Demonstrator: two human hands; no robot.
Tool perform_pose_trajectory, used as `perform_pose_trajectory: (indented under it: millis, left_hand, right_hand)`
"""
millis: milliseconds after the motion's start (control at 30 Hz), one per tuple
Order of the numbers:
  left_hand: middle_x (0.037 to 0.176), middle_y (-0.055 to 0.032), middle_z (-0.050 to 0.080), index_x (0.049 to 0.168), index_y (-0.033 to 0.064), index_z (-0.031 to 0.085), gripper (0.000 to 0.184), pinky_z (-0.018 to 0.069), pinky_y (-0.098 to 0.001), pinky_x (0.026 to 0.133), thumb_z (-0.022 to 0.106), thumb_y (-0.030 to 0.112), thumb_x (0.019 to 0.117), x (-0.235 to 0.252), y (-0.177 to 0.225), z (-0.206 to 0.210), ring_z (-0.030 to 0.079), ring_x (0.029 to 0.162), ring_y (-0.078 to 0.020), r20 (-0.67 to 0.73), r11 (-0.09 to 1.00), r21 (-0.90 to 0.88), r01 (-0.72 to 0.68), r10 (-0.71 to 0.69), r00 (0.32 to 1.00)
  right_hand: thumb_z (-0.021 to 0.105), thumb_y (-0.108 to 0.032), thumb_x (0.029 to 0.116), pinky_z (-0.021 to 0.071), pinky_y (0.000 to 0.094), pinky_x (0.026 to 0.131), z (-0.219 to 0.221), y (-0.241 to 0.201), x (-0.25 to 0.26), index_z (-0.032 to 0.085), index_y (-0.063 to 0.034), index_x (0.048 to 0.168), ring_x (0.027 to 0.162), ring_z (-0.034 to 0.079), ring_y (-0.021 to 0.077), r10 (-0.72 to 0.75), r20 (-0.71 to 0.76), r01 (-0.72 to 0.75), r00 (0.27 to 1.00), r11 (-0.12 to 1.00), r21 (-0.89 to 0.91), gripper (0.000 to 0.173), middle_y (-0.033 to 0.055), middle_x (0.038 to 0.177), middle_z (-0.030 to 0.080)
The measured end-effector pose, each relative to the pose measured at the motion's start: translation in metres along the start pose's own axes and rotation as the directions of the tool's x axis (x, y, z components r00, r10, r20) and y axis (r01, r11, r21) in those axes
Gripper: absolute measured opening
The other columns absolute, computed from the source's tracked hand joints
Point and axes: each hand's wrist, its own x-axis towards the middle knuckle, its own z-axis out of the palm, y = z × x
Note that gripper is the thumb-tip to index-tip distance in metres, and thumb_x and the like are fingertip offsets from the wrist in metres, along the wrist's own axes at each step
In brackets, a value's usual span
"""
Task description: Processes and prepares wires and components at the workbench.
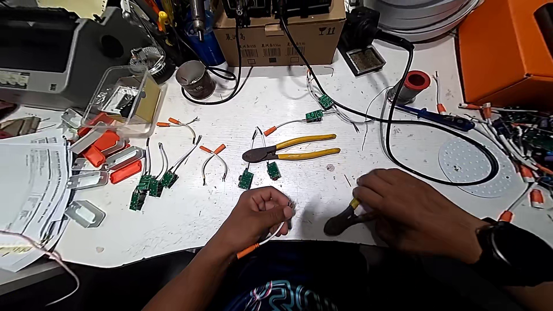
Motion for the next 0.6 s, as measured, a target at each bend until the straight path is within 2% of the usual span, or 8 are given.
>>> perform_pose_trajectory:
  millis: [100, 200, 233, 300, 333, 400, 500, 600]
  left_hand:
    - [0.073, -0.0056, 0.073, 0.099, 0.0036, 0.068, 0.006, 0.0575, -0.0223, 0.060, 0.066, 0.009, 0.0992, 0.002, -0.003, -0.002, 0.068, 0.061, -0.0086, -0.003, 1.000, -0.022, -0.016, 0.016, 1.000]
    - [0.078, -0.0064, 0.071, 0.096, 0.0025, 0.069, 0.005, 0.0541, -0.0216, 0.059, 0.068, 0.007, 0.0971, 0.006, -0.005, 0.000, 0.064, 0.062, -0.0077, -0.033, 0.998, -0.038, -0.051, 0.050, 0.998]
    - [0.078, -0.0066, 0.072, 0.095, 0.0027, 0.070, 0.003, 0.0550, -0.0213, 0.060, 0.069, 0.006, 0.0959, 0.007, -0.005, 0.001, 0.065, 0.062, -0.0076, -0.046, 0.997, -0.048, -0.060, 0.058, 0.997]
    - [0.076, -0.0067, 0.072, 0.094, 0.0030, 0.070, 0.001, 0.0563, -0.0214, 0.060, 0.071, 0.003, 0.0932, 0.011, -0.005, 0.005, 0.066, 0.062, -0.0076, -0.073, 0.994, -0.076, -0.079, 0.074, 0.995]
    - [0.076, -0.0062, 0.072, 0.094, 0.0035, 0.070, 0.003, 0.0567, -0.0216, 0.061, 0.072, 0.002, 0.0923, 0.013, -0.006, 0.007, 0.067, 0.063, -0.0077, -0.081, 0.993, -0.083, -0.089, 0.083, 0.993]
    - [0.075, -0.0060, 0.072, 0.093, 0.0035, 0.070, 0.005, 0.0582, -0.0228, 0.063, 0.073, 0.000, 0.0908, 0.019, -0.006, 0.012, 0.068, 0.063, -0.0084, -0.081, 0.990, -0.099, -0.102, 0.094, 0.992]
    - [0.075, -0.0048, 0.072, 0.094, 0.0039, 0.070, 0.005, 0.0582, -0.0237, 0.065, 0.073, 0.002, 0.0911, 0.027, -0.003, 0.020, 0.068, 0.065, -0.0085, -0.028, 0.986, -0.130, -0.100, 0.097, 0.995]
    - [0.075, -0.0038, 0.071, 0.094, 0.0044, 0.070, 0.003, 0.0576, -0.0236, 0.065, 0.072, 0.006, 0.0927, 0.034, 0.003, 0.029, 0.067, 0.065, -0.0080, 0.026, 0.986, -0.143, -0.086, 0.090, 0.996]
  right_hand:
    - [0.049, -0.049, 0.0868, 0.0466, 0.0438, 0.055, 0.015, -0.006, -0.010, 0.059, -0.0091, 0.092, 0.072, 0.063, 0.0299, 0.089, -0.176, -0.086, 0.980, 0.996, 0.027, 0.041, 0.0102, 0.080, 0.061]
    - [0.046, -0.051, 0.0932, 0.0444, 0.0371, 0.050, 0.021, -0.015, -0.021, 0.058, -0.0093, 0.091, 0.068, 0.059, 0.0205, 0.350, -0.237, -0.258, 0.906, 0.902, 0.346, 0.043, 0.0079, 0.081, 0.059]
    - [0.045, -0.051, 0.0975, 0.0446, 0.0294, 0.054, 0.022, -0.018, -0.025, 0.058, -0.0121, 0.091, 0.070, 0.057, 0.0120, 0.442, -0.203, -0.270, 0.873, 0.788, 0.554, 0.042, 0.0028, 0.084, 0.059]
    - [0.050, -0.050, 0.0984, 0.0489, 0.0179, 0.059, 0.021, -0.032, -0.024, 0.065, -0.0203, 0.088, 0.073, 0.060, 0.0006, 0.579, -0.112, -0.132, 0.808, 0.362, 0.923, 0.035, -0.0076, 0.085, 0.064]
    - [0.054, -0.049, 0.0973, 0.0540, 0.0203, 0.066, 0.018, -0.040, -0.022, 0.070, -0.0225, 0.087, 0.080, 0.065, 0.0030, 0.593, -0.072, -0.035, 0.802, 0.167, 0.985, 0.033, -0.0076, 0.089, 0.069]
    - [0.066, -0.041, 0.0944, 0.0576, 0.0249, 0.074, 0.018, -0.058, -0.017, 0.071, -0.0232, 0.087, 0.089, 0.068, 0.0074, 0.574, -0.073, 0.097, 0.816, -0.011, 0.995, 0.020, -0.0054, 0.096, 0.072]
    - [0.072, -0.023, 0.0899, 0.0608, 0.0254, 0.072, 0.027, -0.085, -0.012, 0.072, -0.0198, 0.095, 0.088, 0.071, 0.0090, 0.562, -0.083, 0.138, 0.823, -0.056, 0.989, 0.006, -0.0008, 0.104, 0.073]
    - [0.066, -0.008, 0.0901, 0.0591, 0.0206, 0.063, 0.035, -0.108, -0.010, 0.073, -0.0152, 0.119, 0.082, 0.071, 0.0066, 0.552, -0.081, 0.139, 0.830, -0.064, 0.988, 0.031, 0.0061, 0.125, 0.071]
